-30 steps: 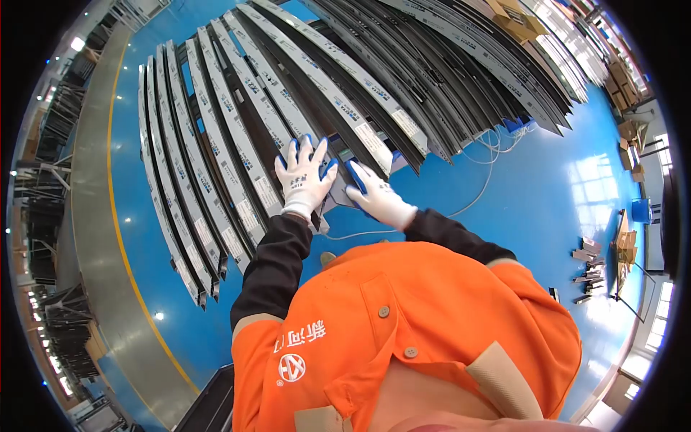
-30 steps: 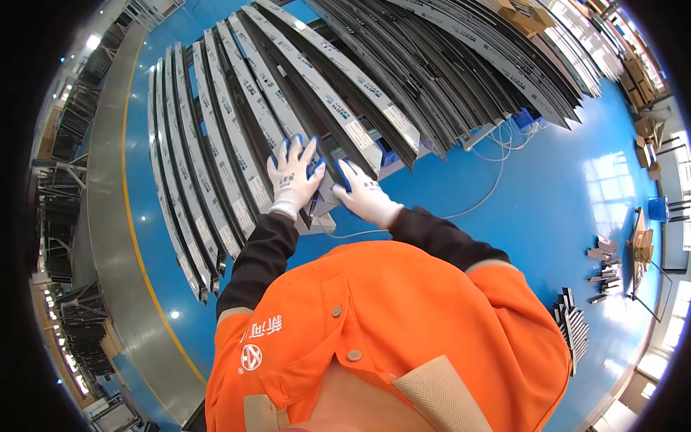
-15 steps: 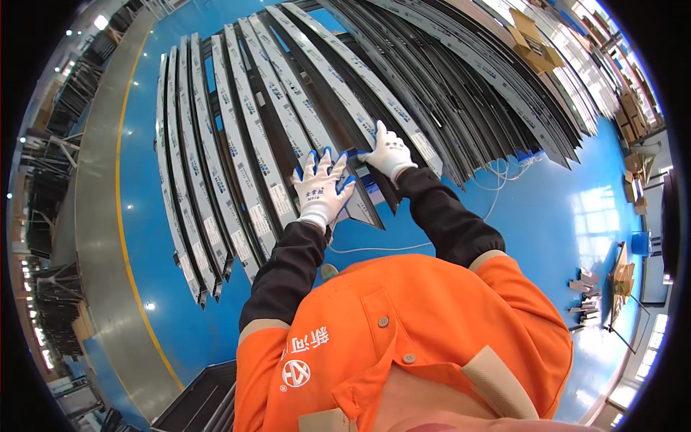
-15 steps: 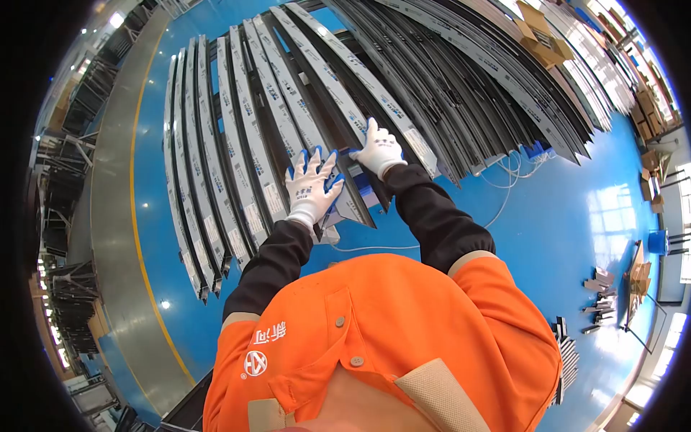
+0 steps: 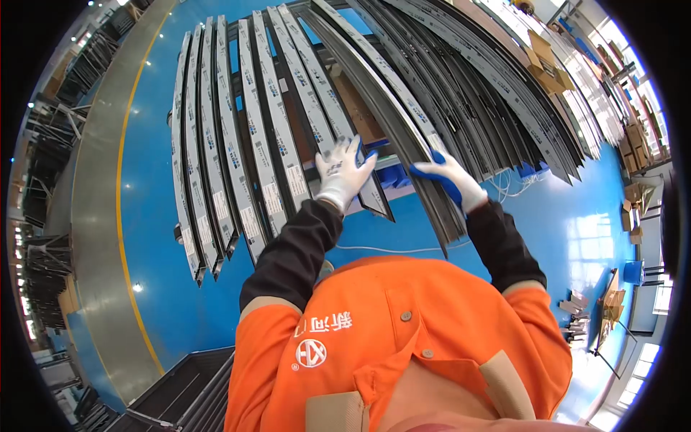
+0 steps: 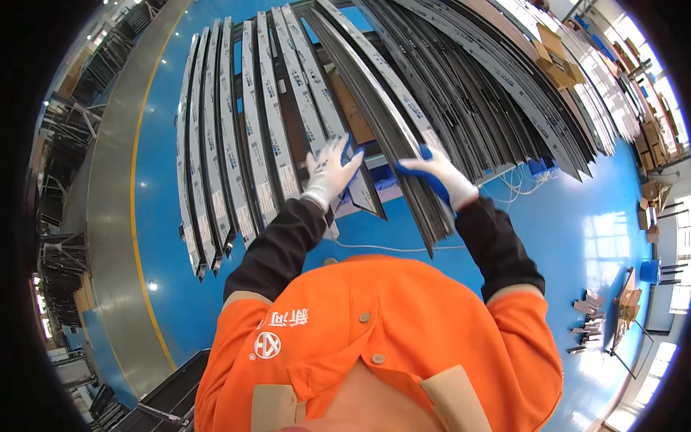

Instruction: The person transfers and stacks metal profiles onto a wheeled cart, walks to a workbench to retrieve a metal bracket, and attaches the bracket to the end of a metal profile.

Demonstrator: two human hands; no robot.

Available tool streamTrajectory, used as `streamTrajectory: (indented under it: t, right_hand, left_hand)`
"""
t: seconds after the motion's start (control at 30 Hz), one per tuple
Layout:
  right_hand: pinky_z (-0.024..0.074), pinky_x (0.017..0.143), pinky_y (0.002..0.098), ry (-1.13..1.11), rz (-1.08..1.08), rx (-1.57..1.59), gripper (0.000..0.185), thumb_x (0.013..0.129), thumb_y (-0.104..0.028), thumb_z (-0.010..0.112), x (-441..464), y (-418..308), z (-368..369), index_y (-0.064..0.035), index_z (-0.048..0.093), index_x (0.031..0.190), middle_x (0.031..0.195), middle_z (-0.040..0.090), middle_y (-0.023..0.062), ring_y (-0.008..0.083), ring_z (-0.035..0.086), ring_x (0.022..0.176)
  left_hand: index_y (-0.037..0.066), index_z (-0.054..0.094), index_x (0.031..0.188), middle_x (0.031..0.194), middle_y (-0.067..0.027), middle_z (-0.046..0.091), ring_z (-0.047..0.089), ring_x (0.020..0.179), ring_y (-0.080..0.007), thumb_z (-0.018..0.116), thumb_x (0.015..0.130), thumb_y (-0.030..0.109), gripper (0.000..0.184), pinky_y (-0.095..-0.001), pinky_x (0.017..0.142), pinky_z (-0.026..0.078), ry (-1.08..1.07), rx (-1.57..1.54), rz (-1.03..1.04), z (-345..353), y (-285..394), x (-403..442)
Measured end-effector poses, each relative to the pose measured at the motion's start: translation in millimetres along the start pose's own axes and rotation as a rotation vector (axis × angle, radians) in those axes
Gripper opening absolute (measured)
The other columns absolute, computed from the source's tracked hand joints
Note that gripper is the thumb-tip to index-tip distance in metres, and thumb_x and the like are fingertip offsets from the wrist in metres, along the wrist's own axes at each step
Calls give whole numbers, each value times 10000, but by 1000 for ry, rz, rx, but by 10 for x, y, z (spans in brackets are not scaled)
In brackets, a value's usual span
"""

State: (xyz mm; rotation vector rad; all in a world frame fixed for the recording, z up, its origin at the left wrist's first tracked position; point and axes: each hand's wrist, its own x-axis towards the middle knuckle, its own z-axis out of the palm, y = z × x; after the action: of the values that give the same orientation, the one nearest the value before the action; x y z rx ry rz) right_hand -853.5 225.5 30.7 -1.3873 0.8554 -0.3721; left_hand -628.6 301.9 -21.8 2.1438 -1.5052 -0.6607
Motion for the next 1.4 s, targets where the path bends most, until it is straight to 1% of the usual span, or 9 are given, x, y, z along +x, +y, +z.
streamTrajectory:
  t: [0.2, 0.37, 0.43, 0.53, 0.67, 0.77, 0.87, 1.03, 1.4]
  right_hand:
    - [467, 725, 224, 110, 104, 0, 484, 838, -251, 691, -644, -23, 236, 18, 507, 1197, 984, 611, 89, 120, 573, 805]
    - [474, 781, 267, 257, -35, -417, 548, 819, -262, 699, -671, -61, 209, 38, 492, 1229, 1058, 606, 127, 171, 580, 856]
    - [480, 811, 294, 251, -97, -383, 605, 803, -296, 723, -502, -147, 303, 50, 483, 1237, 1097, 596, 148, 200, 586, 891]
    - [483, 820, 293, 133, -38, -291, 632, 800, -330, 733, -53, -317, 641, 57, 486, 1235, 1100, 596, 162, 194, 590, 910]
    - [537, 670, 289, 134, -71, -366, 579, 809, -392, 730, 673, -323, 1403, 56, 523, 1112, 966, 598, 174, 196, 623, 772]
    - [467, 963, 413, 2, -55, -238, 786, 848, -572, 616, 916, -277, 1742, 68, 483, 1283, 1221, 563, 242, 328, 572, 1113]
    - [358, 1080, 446, 8, -432, -639, 802, 866, -610, 546, 1018, -203, 1299, 14, 459, 1363, 1383, 472, 225, 358, 451, 1280]
    - [416, 996, 443, 578, -17, -1466, 743, 871, -522, 540, 1268, 20, -8, -48, 393, 1425, 1390, 471, 220, 400, 514, 1201]
    - [485, 925, 377, 568, -10, -983, 674, 854, -374, 647, 1428, 664, 482, 0, 425, 1368, 1128, 629, 223, 359, 624, 1015]
  left_hand:
    - [-43, 211, 1486, 1444, -207, 430, 492, 1261, -331, 654, 875, 411, 881, -386, 1072, 375, -337, -1700, -429, 266, 632, 326]
    - [-64, 583, 1191, 1116, -176, 646, 658, 842, -193, 704, 868, 349, 538, -257, 664, 538, -97, -1680, -273, 127, 844, 191]
    - [-98, 191, 1461, 1334, -317, 474, 539, 1193, -333, 749, 832, 314, 937, -372, 923, 505, -191, -1750, -212, 95, 539, 420]
    - [-100, 449, 1292, 1136, -228, 615, 650, 888, -254, 754, 836, 268, 661, -339, 765, 547, 112, -1629, 23, -325, 270, 547]
    - [-56, 257, 1426, 1235, -261, 528, 622, 981, -293, 791, 783, 174, 867, -334, 848, 535, 416, -1069, -21, -920, -297, 523]
    - [-50, 291, 1447, 1282, -276, 501, 605, 1055, -265, 800, 746, 98, 879, -299, 872, 527, 338, -883, 25, -1158, -1072, 725]
    - [145, 315, 1500, 1486, -282, 317, 466, 1293, -356, 576, 899, 464, 729, -470, 1051, 401, 213, 233, -293, -1274, -1391, 611]
    - [249, 313, 1505, 1550, -163, 283, 244, 1438, -341, 404, 925, 604, 685, -590, 1135, 191, 37, 539, -334, -934, -1585, 400]
    - [286, 327, 1497, 1577, -63, 259, 193, 1465, -296, 301, 926, 665, 685, -615, 1140, 135, 152, 573, -333, -727, -1714, 390]
